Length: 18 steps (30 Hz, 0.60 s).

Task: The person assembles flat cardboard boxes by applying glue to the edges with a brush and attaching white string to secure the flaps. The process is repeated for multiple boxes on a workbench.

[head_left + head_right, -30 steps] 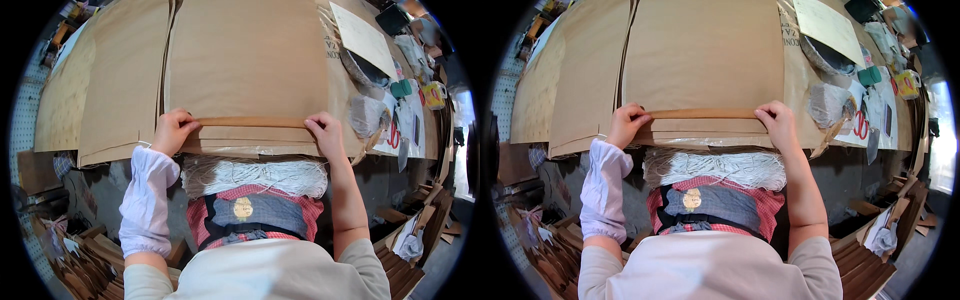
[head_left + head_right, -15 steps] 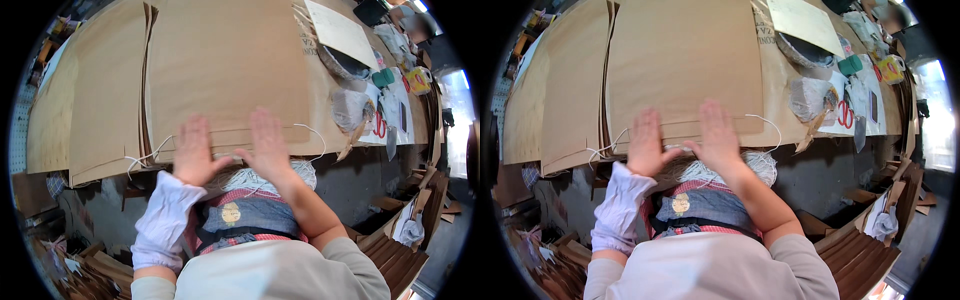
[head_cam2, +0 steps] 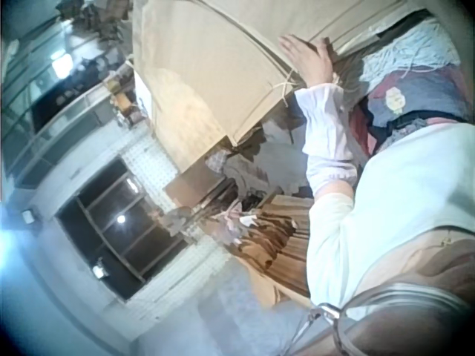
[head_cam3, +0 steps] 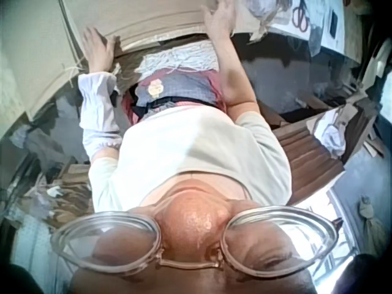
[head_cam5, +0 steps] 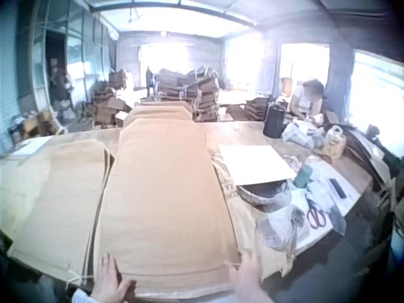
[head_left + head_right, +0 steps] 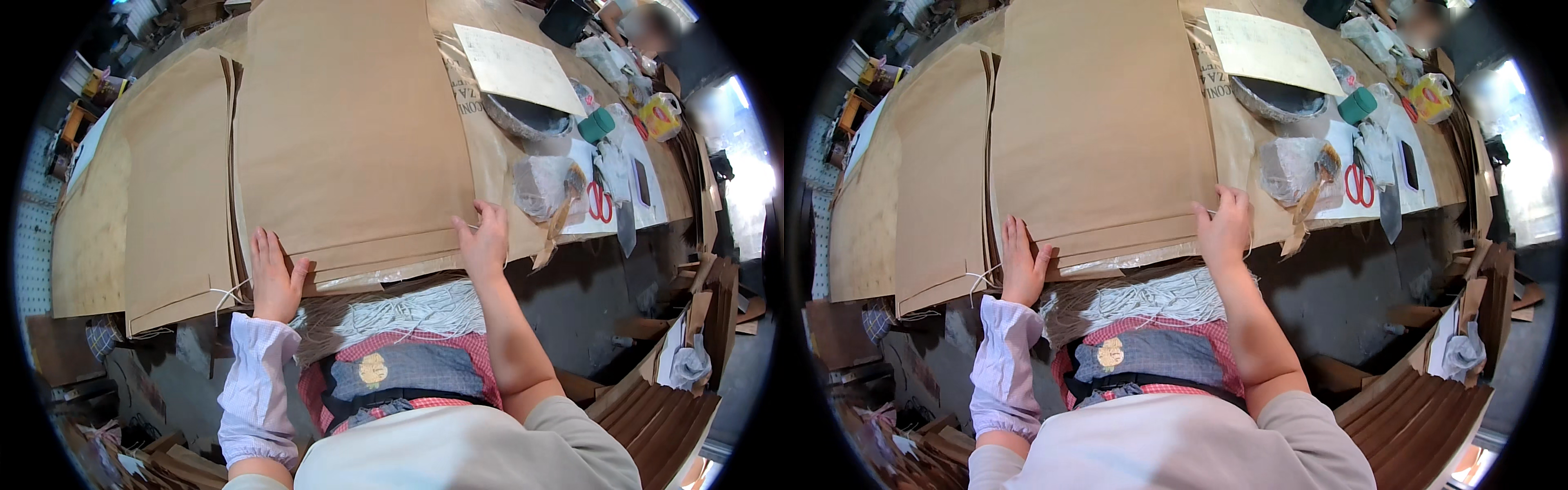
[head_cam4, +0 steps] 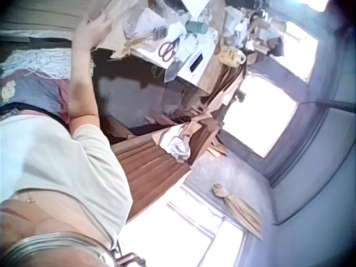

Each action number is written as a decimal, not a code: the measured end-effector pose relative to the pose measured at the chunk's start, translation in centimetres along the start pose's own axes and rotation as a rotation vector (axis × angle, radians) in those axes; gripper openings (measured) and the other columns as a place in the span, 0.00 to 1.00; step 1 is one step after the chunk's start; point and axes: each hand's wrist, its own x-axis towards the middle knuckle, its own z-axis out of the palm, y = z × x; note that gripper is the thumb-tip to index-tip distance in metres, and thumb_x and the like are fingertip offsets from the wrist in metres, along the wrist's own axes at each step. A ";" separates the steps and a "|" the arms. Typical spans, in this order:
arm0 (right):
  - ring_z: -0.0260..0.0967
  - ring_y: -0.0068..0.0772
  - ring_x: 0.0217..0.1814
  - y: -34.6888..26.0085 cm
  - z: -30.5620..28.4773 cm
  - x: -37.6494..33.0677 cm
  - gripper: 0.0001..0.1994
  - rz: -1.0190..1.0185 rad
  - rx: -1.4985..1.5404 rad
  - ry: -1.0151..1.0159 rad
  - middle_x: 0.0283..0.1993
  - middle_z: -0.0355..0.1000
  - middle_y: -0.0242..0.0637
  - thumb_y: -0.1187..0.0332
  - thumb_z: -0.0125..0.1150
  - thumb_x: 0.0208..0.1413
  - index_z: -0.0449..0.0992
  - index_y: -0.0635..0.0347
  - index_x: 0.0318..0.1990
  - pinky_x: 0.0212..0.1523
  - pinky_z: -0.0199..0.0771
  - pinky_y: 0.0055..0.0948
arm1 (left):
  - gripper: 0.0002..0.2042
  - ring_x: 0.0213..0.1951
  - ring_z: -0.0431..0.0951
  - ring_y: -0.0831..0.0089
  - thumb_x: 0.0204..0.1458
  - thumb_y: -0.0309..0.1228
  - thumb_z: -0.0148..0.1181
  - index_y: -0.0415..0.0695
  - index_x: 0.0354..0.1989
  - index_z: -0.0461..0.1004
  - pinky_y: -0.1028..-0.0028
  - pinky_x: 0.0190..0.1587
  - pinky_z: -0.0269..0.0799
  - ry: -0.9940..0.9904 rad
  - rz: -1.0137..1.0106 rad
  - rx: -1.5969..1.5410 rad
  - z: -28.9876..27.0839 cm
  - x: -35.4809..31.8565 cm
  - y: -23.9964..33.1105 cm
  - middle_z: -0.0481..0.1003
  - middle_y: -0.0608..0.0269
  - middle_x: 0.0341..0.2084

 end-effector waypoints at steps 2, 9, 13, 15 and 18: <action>0.65 0.46 0.49 0.6 -0.5 1.0 0.23 0.104 0.058 -0.118 0.45 0.67 0.44 0.63 0.69 0.43 0.70 0.65 0.45 0.48 0.67 0.39 | 0.37 0.66 0.42 0.44 0.56 0.46 0.51 0.26 0.62 0.48 0.57 0.66 0.42 0.009 0.009 0.000 0.0 0.0 0.1 0.45 0.36 0.64; 0.67 0.46 0.46 -1.0 -1.1 2.5 0.15 0.098 -0.052 -0.184 0.43 0.68 0.45 0.66 0.64 0.47 0.70 0.62 0.41 0.45 0.68 0.40 | 0.36 0.66 0.42 0.43 0.56 0.44 0.52 0.27 0.62 0.48 0.57 0.67 0.40 0.046 0.010 -0.014 0.6 -0.4 -0.2 0.45 0.36 0.64; 0.70 0.40 0.45 0.7 -1.7 1.2 0.11 0.038 0.294 -0.219 0.42 0.70 0.42 0.74 0.55 0.51 0.69 0.62 0.43 0.42 0.68 0.38 | 0.35 0.63 0.53 0.47 0.53 0.38 0.57 0.29 0.62 0.49 0.58 0.64 0.49 0.147 -0.082 -0.315 0.1 0.1 -1.2 0.52 0.36 0.61; 0.70 0.31 0.45 0.3 -5.0 1.8 0.18 0.461 1.224 -0.285 0.46 0.70 0.40 0.80 0.53 0.49 0.65 0.68 0.50 0.43 0.72 0.29 | 0.35 0.55 0.65 0.57 0.52 0.36 0.60 0.29 0.62 0.50 0.64 0.55 0.62 0.213 -0.313 -0.533 -2.6 -0.2 -1.4 0.62 0.41 0.55; 0.70 0.31 0.50 1.1 -8.0 2.6 0.20 0.377 1.158 -0.673 0.49 0.70 0.45 0.81 0.50 0.51 0.63 0.71 0.54 0.50 0.69 0.29 | 0.20 0.34 0.73 0.74 0.55 0.33 0.58 0.30 0.50 0.66 0.72 0.39 0.70 -0.030 -0.469 -1.398 -3.5 -2.2 -1.2 0.75 0.60 0.31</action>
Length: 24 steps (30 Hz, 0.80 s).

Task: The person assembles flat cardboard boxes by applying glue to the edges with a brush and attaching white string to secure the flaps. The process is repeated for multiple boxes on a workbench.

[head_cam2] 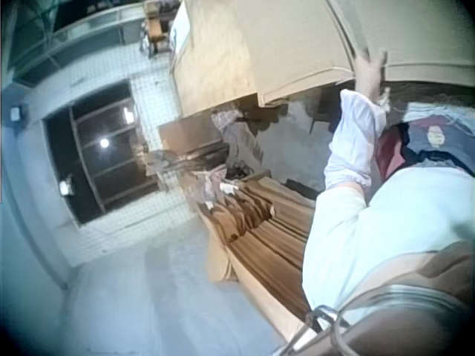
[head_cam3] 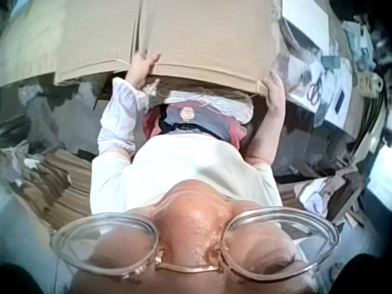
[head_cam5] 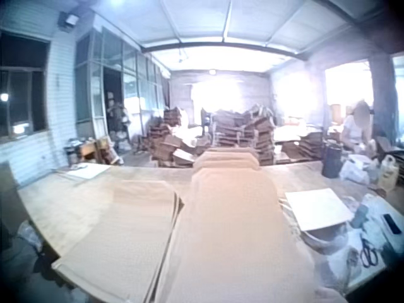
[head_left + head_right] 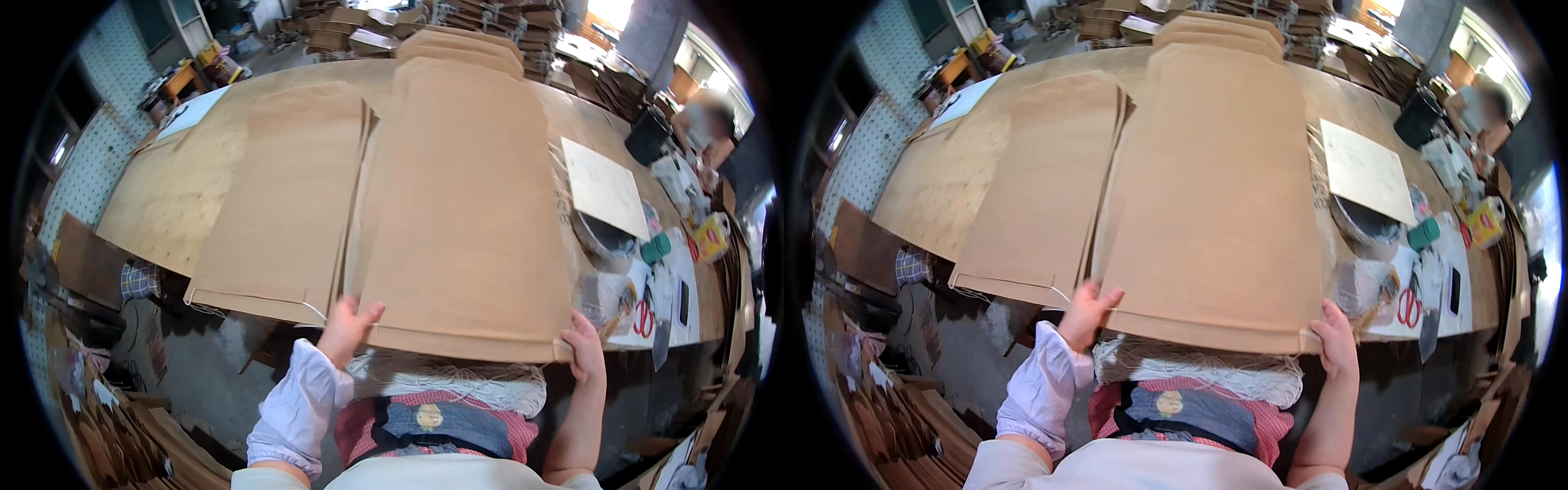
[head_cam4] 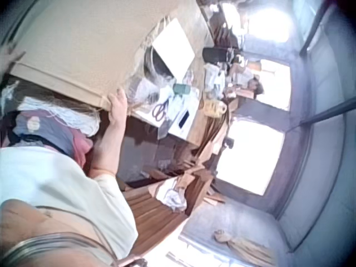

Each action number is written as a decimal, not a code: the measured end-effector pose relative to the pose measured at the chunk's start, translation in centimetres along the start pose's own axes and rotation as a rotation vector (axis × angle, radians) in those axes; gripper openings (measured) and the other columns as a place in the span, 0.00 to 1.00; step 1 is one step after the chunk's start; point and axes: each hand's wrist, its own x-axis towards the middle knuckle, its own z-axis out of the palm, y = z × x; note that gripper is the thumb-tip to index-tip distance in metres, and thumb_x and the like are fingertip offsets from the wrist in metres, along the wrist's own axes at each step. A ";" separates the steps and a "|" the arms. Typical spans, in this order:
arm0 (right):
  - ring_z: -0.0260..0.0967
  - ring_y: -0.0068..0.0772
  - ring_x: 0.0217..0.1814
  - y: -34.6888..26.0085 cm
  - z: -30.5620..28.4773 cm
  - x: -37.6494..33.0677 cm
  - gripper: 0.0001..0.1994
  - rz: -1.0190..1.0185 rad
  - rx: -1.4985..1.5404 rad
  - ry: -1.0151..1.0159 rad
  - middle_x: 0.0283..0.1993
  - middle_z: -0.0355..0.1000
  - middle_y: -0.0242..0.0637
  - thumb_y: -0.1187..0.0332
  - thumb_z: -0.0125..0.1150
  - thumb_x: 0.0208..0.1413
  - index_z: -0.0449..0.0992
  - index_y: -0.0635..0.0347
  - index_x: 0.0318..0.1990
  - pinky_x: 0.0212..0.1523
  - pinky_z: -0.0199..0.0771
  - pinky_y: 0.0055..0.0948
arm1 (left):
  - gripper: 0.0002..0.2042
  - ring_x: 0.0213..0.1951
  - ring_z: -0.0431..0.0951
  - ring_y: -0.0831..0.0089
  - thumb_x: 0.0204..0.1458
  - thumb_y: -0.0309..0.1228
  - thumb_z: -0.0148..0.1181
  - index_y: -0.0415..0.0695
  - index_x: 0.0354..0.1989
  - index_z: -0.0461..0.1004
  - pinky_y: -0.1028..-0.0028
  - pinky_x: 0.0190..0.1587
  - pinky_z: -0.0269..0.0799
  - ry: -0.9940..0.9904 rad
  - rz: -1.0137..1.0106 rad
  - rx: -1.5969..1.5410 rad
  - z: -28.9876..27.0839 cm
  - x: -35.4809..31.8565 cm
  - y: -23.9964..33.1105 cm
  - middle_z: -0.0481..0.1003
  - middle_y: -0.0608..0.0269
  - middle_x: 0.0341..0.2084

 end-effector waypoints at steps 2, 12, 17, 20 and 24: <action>0.70 0.30 0.46 1.8 0.2 0.5 0.16 -0.175 -0.669 0.131 0.45 0.72 0.43 0.79 0.47 0.54 0.65 0.71 0.51 0.47 0.69 0.29 | 0.11 0.29 0.76 0.68 0.56 0.33 0.56 0.35 0.38 0.72 0.67 0.33 0.71 0.026 -0.099 0.025 0.9 -1.4 -0.4 0.76 0.56 0.25; 0.61 0.17 0.24 7.8 22.2 5.8 0.14 -0.008 -0.258 -0.316 0.26 0.64 0.27 0.74 0.46 0.58 0.66 0.67 0.51 0.26 0.67 0.21 | 0.15 0.19 0.67 0.63 0.56 0.35 0.54 0.35 0.24 0.70 0.65 0.25 0.63 0.888 0.476 0.898 -20.7 -4.7 4.3 0.70 0.50 0.17; 0.63 0.22 0.18 9.9 34.4 8.9 0.17 0.236 -0.142 -0.459 0.25 0.67 0.33 0.73 0.47 0.57 0.62 0.68 0.54 0.18 0.68 0.23 | 0.13 0.19 0.72 0.64 0.51 0.34 0.57 0.36 0.23 0.73 0.66 0.26 0.66 0.840 0.277 0.945 -38.2 -0.2 7.0 0.72 0.52 0.16; 0.65 0.23 0.19 8.8 34.9 7.1 0.18 0.271 -0.168 -0.522 0.27 0.69 0.36 0.69 0.49 0.59 0.61 0.68 0.55 0.19 0.69 0.23 | 0.12 0.22 0.75 0.60 0.48 0.34 0.58 0.37 0.23 0.75 0.65 0.29 0.70 0.842 0.103 1.140 -40.0 1.7 7.0 0.74 0.51 0.18; 0.73 0.30 0.31 2.9 26.6 2.3 0.28 0.247 -0.613 -1.060 0.35 0.73 0.42 0.61 0.55 0.57 0.57 0.64 0.62 0.34 0.75 0.30 | 0.18 0.47 0.72 0.54 0.45 0.38 0.62 0.44 0.44 0.72 0.57 0.45 0.70 1.285 -0.025 1.613 -27.7 2.4 9.9 0.73 0.51 0.42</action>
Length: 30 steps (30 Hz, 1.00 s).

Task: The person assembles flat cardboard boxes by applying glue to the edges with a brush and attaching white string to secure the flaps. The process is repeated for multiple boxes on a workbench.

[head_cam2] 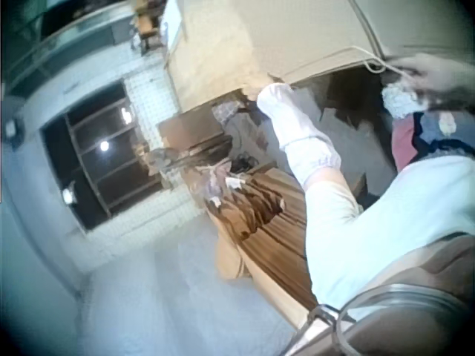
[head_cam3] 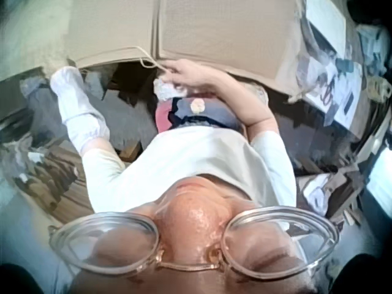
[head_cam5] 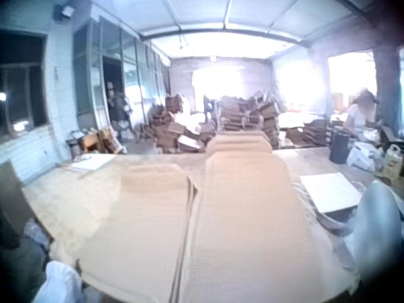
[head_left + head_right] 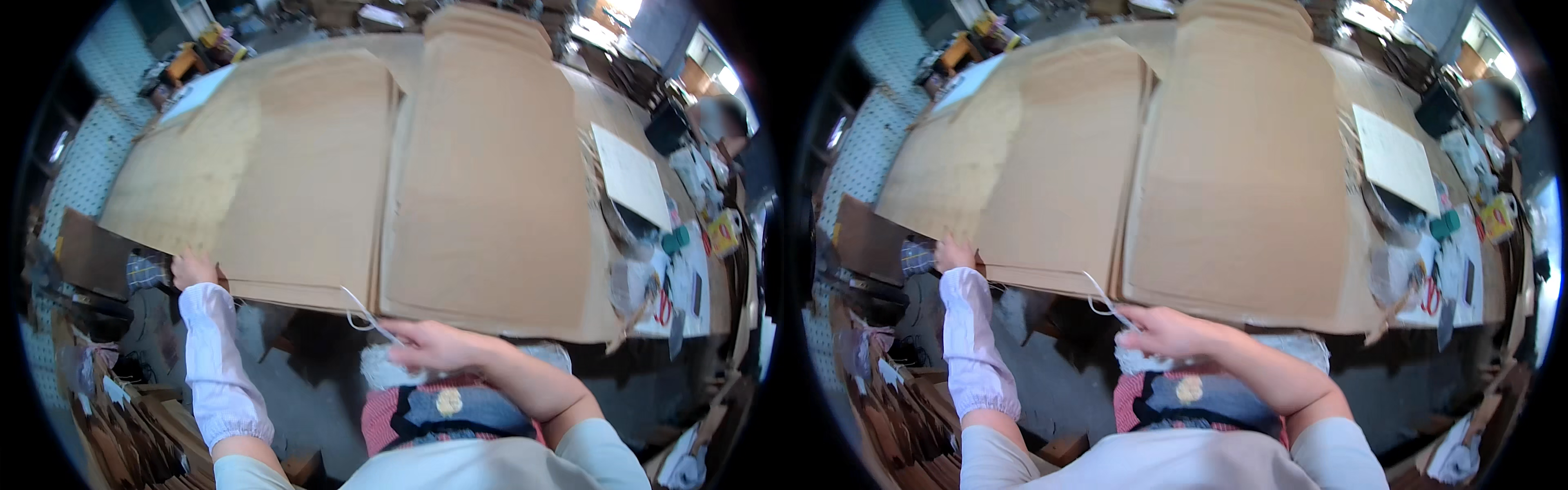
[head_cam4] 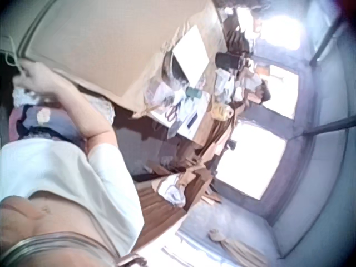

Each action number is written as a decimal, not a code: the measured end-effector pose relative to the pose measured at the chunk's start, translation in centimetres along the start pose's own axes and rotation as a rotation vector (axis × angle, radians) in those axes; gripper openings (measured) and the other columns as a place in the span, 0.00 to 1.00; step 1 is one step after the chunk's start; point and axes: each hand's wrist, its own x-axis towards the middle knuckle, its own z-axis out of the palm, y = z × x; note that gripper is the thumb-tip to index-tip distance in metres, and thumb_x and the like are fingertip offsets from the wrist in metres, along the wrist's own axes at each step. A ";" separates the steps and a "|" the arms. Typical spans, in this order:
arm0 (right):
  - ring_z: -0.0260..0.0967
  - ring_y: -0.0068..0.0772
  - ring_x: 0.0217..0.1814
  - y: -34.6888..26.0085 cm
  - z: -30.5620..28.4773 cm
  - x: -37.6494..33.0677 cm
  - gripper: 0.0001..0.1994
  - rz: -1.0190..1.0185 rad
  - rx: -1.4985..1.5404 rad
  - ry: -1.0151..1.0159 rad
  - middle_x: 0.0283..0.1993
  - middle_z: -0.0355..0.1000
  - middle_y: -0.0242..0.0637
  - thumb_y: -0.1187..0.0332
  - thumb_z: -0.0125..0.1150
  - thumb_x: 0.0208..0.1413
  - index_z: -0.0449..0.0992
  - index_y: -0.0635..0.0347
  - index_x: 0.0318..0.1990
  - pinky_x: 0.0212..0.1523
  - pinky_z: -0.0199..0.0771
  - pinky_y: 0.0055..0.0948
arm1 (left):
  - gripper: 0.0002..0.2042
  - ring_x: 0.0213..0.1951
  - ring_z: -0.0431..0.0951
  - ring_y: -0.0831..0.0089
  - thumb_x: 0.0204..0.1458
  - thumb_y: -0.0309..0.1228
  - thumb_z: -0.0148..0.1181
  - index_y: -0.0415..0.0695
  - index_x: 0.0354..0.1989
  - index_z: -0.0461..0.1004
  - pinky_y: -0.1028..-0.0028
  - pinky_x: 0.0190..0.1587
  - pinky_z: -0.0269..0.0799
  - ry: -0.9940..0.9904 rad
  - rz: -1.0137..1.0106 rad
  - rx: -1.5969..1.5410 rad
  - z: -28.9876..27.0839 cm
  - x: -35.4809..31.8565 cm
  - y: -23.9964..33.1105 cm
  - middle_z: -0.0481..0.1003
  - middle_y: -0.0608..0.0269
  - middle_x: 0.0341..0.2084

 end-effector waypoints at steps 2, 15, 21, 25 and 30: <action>0.74 0.36 0.38 3.1 -1.1 -5.8 0.19 -0.229 -0.245 0.066 0.42 0.75 0.42 0.65 0.61 0.52 0.72 0.62 0.51 0.41 0.74 0.32 | 0.20 0.51 0.70 0.58 0.50 0.33 0.59 0.37 0.51 0.67 0.60 0.50 0.67 -0.100 0.210 -0.510 0.7 -2.4 0.5 0.71 0.50 0.46; 0.68 0.45 0.39 12.8 -11.9 -31.1 0.26 0.545 -1.175 1.219 0.38 0.66 0.43 0.79 0.57 0.39 0.71 0.57 0.52 0.37 0.69 0.38 | 0.34 0.53 0.63 0.48 0.45 0.36 0.65 0.29 0.55 0.58 0.61 0.56 0.59 -0.642 0.620 -0.950 -1.5 -19.4 22.0 0.64 0.40 0.48; 0.69 0.35 0.25 12.0 -13.3 -33.9 0.10 0.174 -1.105 1.577 0.25 0.70 0.36 0.74 0.63 0.45 0.75 0.62 0.38 0.28 0.68 0.31 | 0.32 0.54 0.62 0.47 0.46 0.35 0.63 0.30 0.56 0.58 0.61 0.58 0.58 -0.515 0.683 -0.806 -0.6 -20.1 21.7 0.62 0.41 0.51; 0.69 0.24 0.20 8.7 -19.7 -31.8 0.10 0.022 -0.476 1.900 0.20 0.73 0.36 0.67 0.64 0.49 0.76 0.65 0.31 0.24 0.67 0.26 | 0.34 0.57 0.58 0.45 0.46 0.35 0.63 0.29 0.58 0.56 0.57 0.60 0.54 -0.495 0.703 -0.800 -1.3 -21.2 20.3 0.59 0.40 0.55; 0.71 0.25 0.16 14.7 -29.4 -30.2 0.16 0.126 -0.413 1.980 0.18 0.73 0.40 0.62 0.66 0.47 0.74 0.70 0.28 0.22 0.70 0.27 | 0.43 0.61 0.53 0.43 0.30 0.38 0.73 0.41 0.60 0.59 0.51 0.63 0.47 -0.504 1.134 -0.792 -9.5 -25.1 21.0 0.54 0.40 0.60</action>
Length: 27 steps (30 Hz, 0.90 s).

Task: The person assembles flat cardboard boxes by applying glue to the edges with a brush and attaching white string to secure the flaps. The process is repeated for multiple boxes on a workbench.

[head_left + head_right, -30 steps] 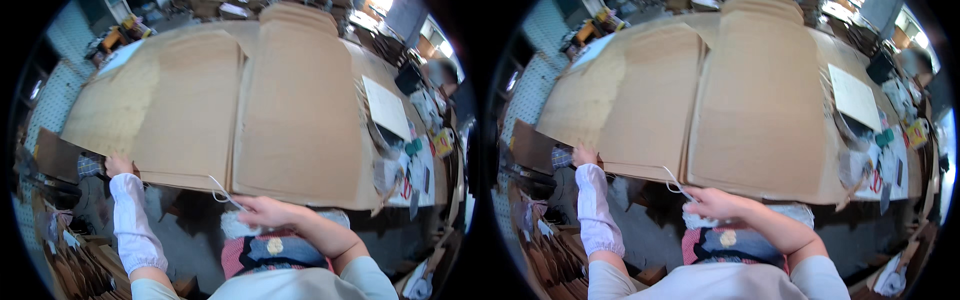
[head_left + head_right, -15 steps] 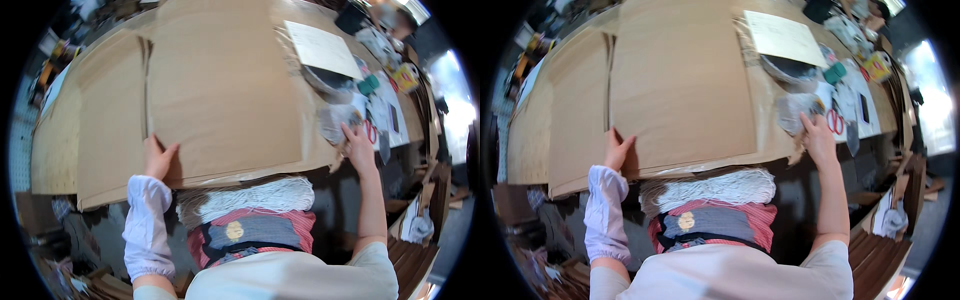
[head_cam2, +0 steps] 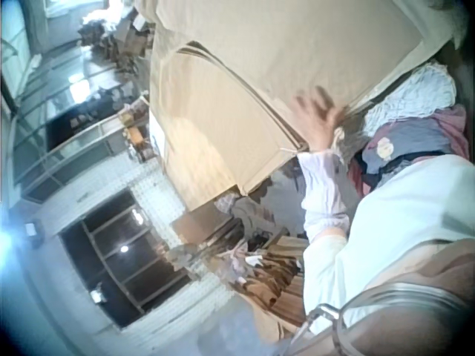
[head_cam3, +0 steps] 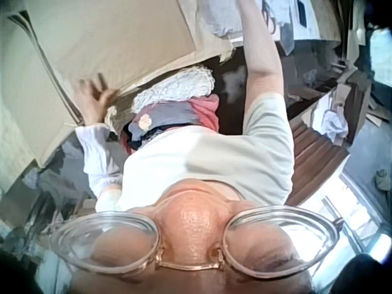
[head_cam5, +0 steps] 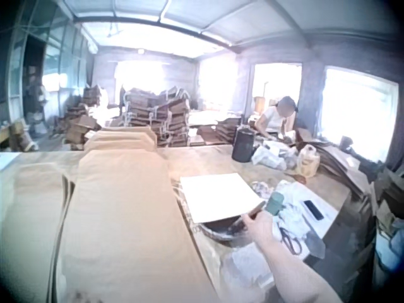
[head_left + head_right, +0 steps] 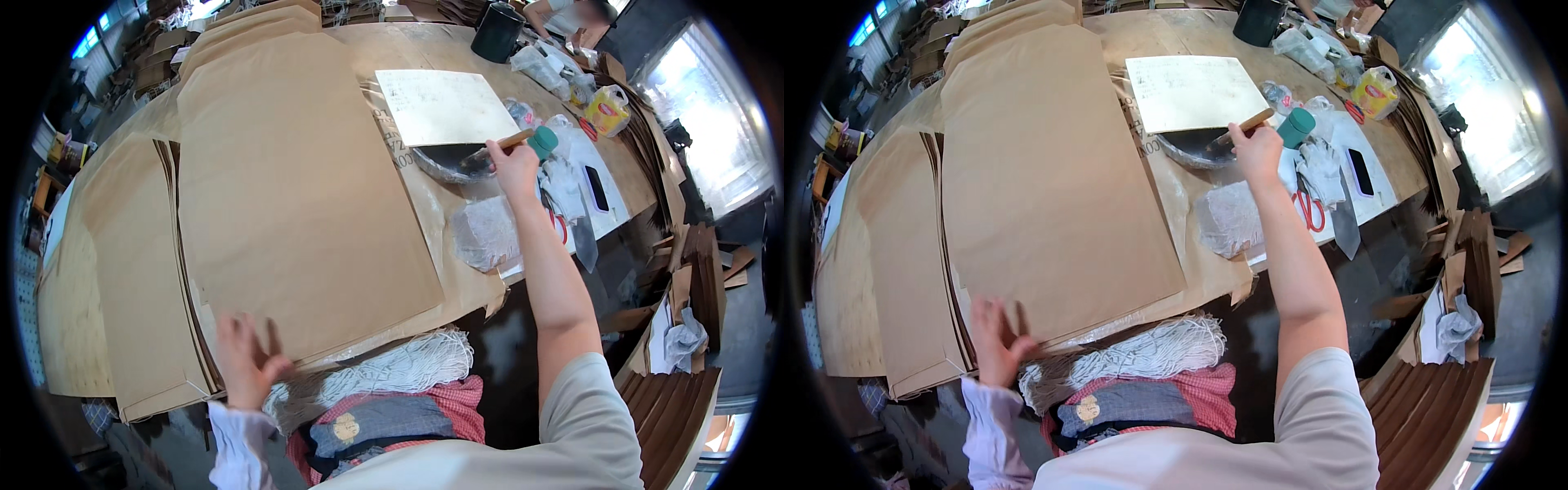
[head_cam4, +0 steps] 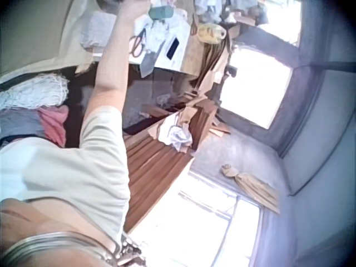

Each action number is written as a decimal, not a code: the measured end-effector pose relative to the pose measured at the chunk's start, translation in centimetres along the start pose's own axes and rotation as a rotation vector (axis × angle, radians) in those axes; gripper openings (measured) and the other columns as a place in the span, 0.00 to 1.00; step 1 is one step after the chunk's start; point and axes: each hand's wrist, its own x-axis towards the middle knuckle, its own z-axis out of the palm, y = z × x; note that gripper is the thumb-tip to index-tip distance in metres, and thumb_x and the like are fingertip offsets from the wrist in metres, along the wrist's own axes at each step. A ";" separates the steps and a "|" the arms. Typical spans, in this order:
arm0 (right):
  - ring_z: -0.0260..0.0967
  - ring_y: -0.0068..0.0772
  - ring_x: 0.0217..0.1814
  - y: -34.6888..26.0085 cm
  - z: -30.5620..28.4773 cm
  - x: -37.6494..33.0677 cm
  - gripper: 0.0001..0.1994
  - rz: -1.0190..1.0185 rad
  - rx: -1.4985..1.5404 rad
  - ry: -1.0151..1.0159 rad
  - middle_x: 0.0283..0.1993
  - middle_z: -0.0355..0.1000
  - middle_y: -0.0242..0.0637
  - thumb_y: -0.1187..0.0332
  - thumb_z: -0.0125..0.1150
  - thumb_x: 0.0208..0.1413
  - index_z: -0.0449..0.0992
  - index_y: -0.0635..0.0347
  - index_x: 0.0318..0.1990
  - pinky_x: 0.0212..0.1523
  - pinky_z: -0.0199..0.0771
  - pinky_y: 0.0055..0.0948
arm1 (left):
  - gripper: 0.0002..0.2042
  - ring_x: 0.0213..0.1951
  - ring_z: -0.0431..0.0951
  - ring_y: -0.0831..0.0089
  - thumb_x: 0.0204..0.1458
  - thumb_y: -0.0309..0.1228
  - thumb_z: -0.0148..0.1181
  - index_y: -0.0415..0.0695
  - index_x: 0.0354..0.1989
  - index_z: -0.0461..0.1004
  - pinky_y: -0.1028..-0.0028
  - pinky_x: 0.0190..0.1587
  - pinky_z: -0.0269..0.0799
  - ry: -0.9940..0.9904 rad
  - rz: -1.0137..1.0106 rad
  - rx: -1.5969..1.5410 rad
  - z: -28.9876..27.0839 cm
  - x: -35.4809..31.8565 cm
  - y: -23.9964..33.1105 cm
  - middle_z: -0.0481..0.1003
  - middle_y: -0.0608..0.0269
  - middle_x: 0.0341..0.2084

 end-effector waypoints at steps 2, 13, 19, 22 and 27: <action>0.71 0.26 0.16 0.1 1.0 0.4 0.16 0.004 -0.009 0.000 0.18 0.73 0.40 0.62 0.66 0.47 0.73 0.71 0.27 0.21 0.71 0.27 | 0.43 0.60 0.55 0.43 0.23 0.39 0.75 0.47 0.56 0.66 0.49 0.62 0.49 -0.202 0.145 0.261 -1.6 -0.4 3.9 0.55 0.42 0.60; 0.73 0.35 0.20 -1.9 -2.1 0.1 0.18 0.089 -0.108 -0.153 0.20 0.73 0.45 0.59 0.64 0.47 0.73 0.71 0.25 0.24 0.73 0.31 | 0.38 0.60 0.55 0.44 0.27 0.48 0.71 0.41 0.50 0.70 0.47 0.61 0.49 -0.030 -0.030 0.320 -0.2 0.3 2.9 0.60 0.44 0.58; 0.74 0.53 0.34 -7.8 -3.5 -0.9 0.22 -0.105 -0.292 -0.029 0.27 0.72 0.60 0.55 0.57 0.48 0.74 0.74 0.27 0.36 0.71 0.41 | 0.12 0.33 0.71 0.56 0.43 0.36 0.63 0.43 0.34 0.74 0.61 0.34 0.67 -0.260 0.063 -0.050 2.5 -8.6 3.4 0.70 0.56 0.29; 0.55 0.14 0.21 -9.6 -4.4 -8.2 0.06 -0.098 0.424 -0.127 0.19 0.61 0.21 0.69 0.58 0.52 0.72 0.59 0.27 0.22 0.54 0.19 | 0.08 0.34 0.72 0.58 0.39 0.31 0.59 0.45 0.30 0.74 0.62 0.35 0.68 -0.283 0.055 0.003 7.3 -11.2 0.5 0.71 0.58 0.28; 0.68 0.22 0.30 -15.6 -3.2 -24.0 0.11 -0.154 0.581 -0.656 0.34 0.73 0.34 0.79 0.63 0.44 0.76 0.62 0.38 0.29 0.67 0.23 | 0.09 0.29 0.75 0.60 0.39 0.26 0.59 0.40 0.32 0.75 0.66 0.29 0.71 -0.114 0.027 -0.176 4.8 -12.6 0.5 0.74 0.57 0.26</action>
